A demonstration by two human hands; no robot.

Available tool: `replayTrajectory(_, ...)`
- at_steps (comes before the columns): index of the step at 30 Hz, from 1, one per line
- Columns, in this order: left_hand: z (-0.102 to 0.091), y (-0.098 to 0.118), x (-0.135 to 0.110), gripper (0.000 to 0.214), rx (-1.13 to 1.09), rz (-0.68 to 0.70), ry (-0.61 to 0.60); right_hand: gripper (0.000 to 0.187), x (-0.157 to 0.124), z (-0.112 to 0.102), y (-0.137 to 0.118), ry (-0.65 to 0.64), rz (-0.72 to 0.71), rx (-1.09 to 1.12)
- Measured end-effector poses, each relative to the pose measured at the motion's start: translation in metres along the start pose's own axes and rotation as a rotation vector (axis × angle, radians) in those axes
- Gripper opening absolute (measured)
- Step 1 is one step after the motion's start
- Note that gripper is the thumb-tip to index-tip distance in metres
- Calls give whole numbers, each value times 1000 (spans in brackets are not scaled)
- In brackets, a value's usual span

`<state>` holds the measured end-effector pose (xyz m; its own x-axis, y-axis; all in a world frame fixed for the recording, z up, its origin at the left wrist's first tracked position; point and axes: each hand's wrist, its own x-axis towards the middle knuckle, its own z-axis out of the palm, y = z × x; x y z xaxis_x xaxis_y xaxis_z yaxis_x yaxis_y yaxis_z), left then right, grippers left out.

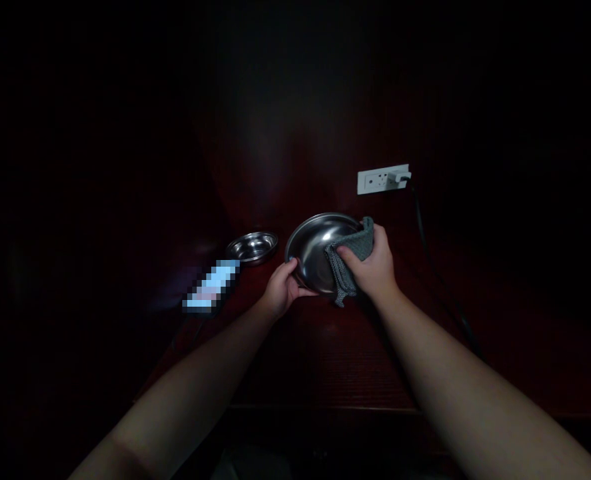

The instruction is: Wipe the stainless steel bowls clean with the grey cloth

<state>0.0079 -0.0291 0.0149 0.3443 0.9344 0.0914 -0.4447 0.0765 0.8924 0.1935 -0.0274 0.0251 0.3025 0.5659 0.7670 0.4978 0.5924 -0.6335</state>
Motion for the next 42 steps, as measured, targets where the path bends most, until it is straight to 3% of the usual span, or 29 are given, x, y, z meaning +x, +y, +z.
replayTrajectory(15, -1, 0, 0, 37, -1, -5, 3, 48, 2, 4, 12, 34, 61, 77)
replayTrajectory(22, 1, 0, -1, 36, -8, -2, 17, 51, 1, 4, 12, 29, 76, 89)
replayTrajectory(33, 6, 3, 0, 43, -172, -55, 29, 53, -6, 16, 18, -1, 243, 238)
replayTrajectory(42, 8, 3, 1, 46, -141, -76, -7, 48, -6, 19, 22, 17, 346, 359)
